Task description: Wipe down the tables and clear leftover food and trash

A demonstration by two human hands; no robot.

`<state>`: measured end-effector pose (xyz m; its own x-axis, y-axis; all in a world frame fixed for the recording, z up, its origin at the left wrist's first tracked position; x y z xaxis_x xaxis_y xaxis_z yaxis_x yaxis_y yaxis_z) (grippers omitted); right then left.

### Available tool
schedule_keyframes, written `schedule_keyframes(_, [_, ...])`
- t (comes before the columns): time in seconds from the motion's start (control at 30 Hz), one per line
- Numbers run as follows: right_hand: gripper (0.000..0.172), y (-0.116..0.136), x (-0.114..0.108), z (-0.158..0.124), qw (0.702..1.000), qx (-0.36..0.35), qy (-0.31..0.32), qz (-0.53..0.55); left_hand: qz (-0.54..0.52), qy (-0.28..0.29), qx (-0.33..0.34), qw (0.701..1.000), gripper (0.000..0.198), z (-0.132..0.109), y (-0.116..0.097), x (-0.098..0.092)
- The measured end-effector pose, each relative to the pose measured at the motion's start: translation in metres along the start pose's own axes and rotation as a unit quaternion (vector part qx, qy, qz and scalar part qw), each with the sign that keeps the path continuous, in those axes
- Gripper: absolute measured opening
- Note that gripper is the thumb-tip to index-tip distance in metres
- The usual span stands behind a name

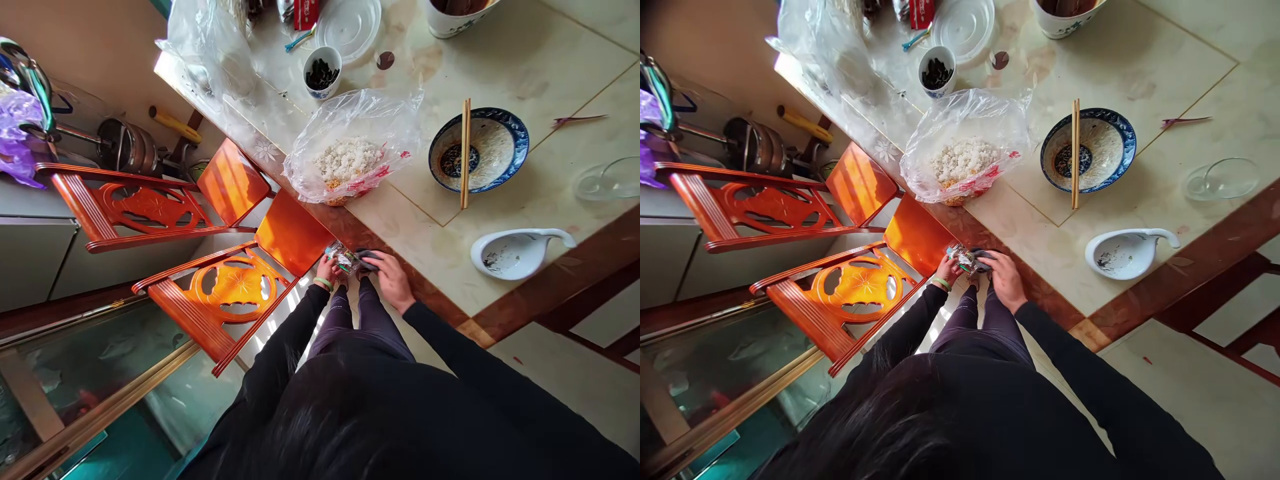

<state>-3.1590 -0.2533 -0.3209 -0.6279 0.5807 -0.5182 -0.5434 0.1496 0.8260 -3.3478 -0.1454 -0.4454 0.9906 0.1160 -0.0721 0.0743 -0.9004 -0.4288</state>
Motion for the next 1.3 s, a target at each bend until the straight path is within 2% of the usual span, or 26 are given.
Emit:
schedule_keyframes(0.07, [0.052, -0.020, -0.037, -0.028, 0.995, 0.010, -0.039, -0.090, 0.003, 0.003, 0.000, 1.000, 0.047, 0.001, -0.001, 0.000])
schedule_keyframes(0.1, [0.051, -0.028, -0.046, -0.038, 0.990, 0.013, -0.043, -0.134, 0.004, 0.005, 0.000, 1.000, 0.048, 0.002, -0.002, -0.001])
schedule_keyframes(0.17, [0.051, -0.036, -0.040, -0.042, 0.981, 0.010, -0.026, -0.192, 0.004, 0.010, -0.001, 1.000, 0.050, 0.004, -0.003, -0.002])
schedule_keyframes(0.23, [0.054, -0.032, -0.008, -0.018, 0.980, -0.002, 0.001, -0.201, 0.004, 0.015, -0.001, 1.000, 0.050, 0.005, -0.004, -0.004])
schedule_keyframes(0.37, [0.054, 0.003, 0.085, 0.068, 0.989, -0.028, 0.064, -0.131, -0.001, 0.008, -0.003, 1.000, 0.047, 0.006, -0.007, -0.009])
schedule_keyframes(0.43, [0.052, 0.020, 0.112, 0.097, 0.993, -0.027, 0.074, -0.084, -0.006, 0.003, 0.003, 1.000, 0.046, 0.004, -0.012, -0.012])
schedule_keyframes(0.5, [0.052, 0.034, 0.119, 0.104, 0.995, -0.037, 0.090, -0.023, -0.006, 0.006, 0.012, 1.000, 0.045, 0.001, -0.017, -0.013])
schedule_keyframes(0.57, [0.054, 0.035, 0.099, 0.096, 0.995, -0.046, 0.089, 0.026, 0.000, 0.010, 0.017, 1.000, 0.044, -0.002, -0.021, -0.014])
schedule_keyframes(0.6, [0.054, 0.026, 0.077, 0.091, 0.997, -0.042, 0.066, 0.031, 0.005, 0.009, 0.016, 1.000, 0.043, -0.002, -0.022, -0.014])
schedule_keyframes(0.63, [0.054, 0.009, 0.049, 0.087, 0.999, -0.026, 0.024, 0.016, 0.011, 0.008, 0.015, 1.000, 0.042, -0.003, -0.023, -0.014])
schedule_keyframes(0.7, [0.053, -0.043, -0.021, 0.082, 0.992, 0.040, -0.103, -0.059, 0.022, 0.008, 0.012, 1.000, 0.042, -0.002, -0.022, -0.013])
schedule_keyframes(0.77, [0.051, -0.097, -0.083, 0.076, 0.955, 0.126, -0.223, -0.147, 0.030, 0.010, 0.009, 0.999, 0.043, -0.001, -0.020, -0.010])
schedule_keyframes(0.8, [0.051, -0.116, -0.098, 0.074, 0.937, 0.154, -0.257, -0.177, 0.032, 0.010, 0.009, 0.999, 0.044, 0.000, -0.018, -0.008])
schedule_keyframes(0.83, [0.051, -0.127, -0.102, 0.073, 0.928, 0.169, -0.270, -0.196, 0.035, 0.011, 0.008, 0.999, 0.045, 0.001, -0.016, -0.007])
schedule_keyframes(0.87, [0.051, -0.129, -0.093, 0.074, 0.929, 0.166, -0.262, -0.201, 0.037, 0.010, 0.008, 0.999, 0.046, 0.002, -0.014, -0.006])
schedule_keyframes(0.9, [0.051, -0.121, -0.073, 0.075, 0.940, 0.152, -0.237, -0.196, 0.040, 0.011, 0.007, 0.999, 0.047, 0.003, -0.012, -0.005])
schedule_keyframes(0.97, [0.050, -0.084, -0.019, 0.072, 0.968, 0.105, -0.163, -0.159, 0.046, 0.013, 0.006, 0.999, 0.050, 0.003, -0.009, -0.004])
schedule_keyframes(1.03, [0.049, -0.034, 0.032, 0.062, 0.990, 0.058, -0.087, -0.098, 0.050, 0.016, 0.006, 0.999, 0.053, 0.002, -0.007, -0.003])
schedule_keyframes(1.1, [0.050, 0.009, 0.061, 0.045, 0.999, 0.017, -0.019, -0.019, 0.051, 0.022, 0.008, 0.998, 0.052, -0.001, -0.008, -0.002])
schedule_keyframes(1.13, [0.052, 0.022, 0.064, 0.036, 1.000, 0.005, 0.002, 0.017, 0.050, 0.025, 0.009, 0.998, 0.051, -0.003, -0.009, -0.001])
schedule_keyframes(1.2, [0.055, 0.022, 0.043, 0.016, 0.999, 0.014, -0.006, 0.052, 0.047, 0.029, 0.011, 0.998, 0.049, -0.005, -0.012, -0.002])
schedule_keyframes(1.3, [0.053, -0.027, -0.033, -0.022, 0.985, 0.103, -0.132, -0.029, 0.042, 0.030, 0.010, 0.999, 0.051, -0.007, -0.016, -0.006])
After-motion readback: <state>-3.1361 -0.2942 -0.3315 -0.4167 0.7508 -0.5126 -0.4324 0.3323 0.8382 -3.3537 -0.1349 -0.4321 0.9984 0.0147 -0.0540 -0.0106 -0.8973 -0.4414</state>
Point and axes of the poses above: each hand's wrist, its own z-axis towards the middle knuckle, its own x-axis out of the palm, y = z × x, the point moved 10 cm from there along z, towards the middle knuckle, and after that the axes turned 13 degrees about -y, right-handed, at the moved point
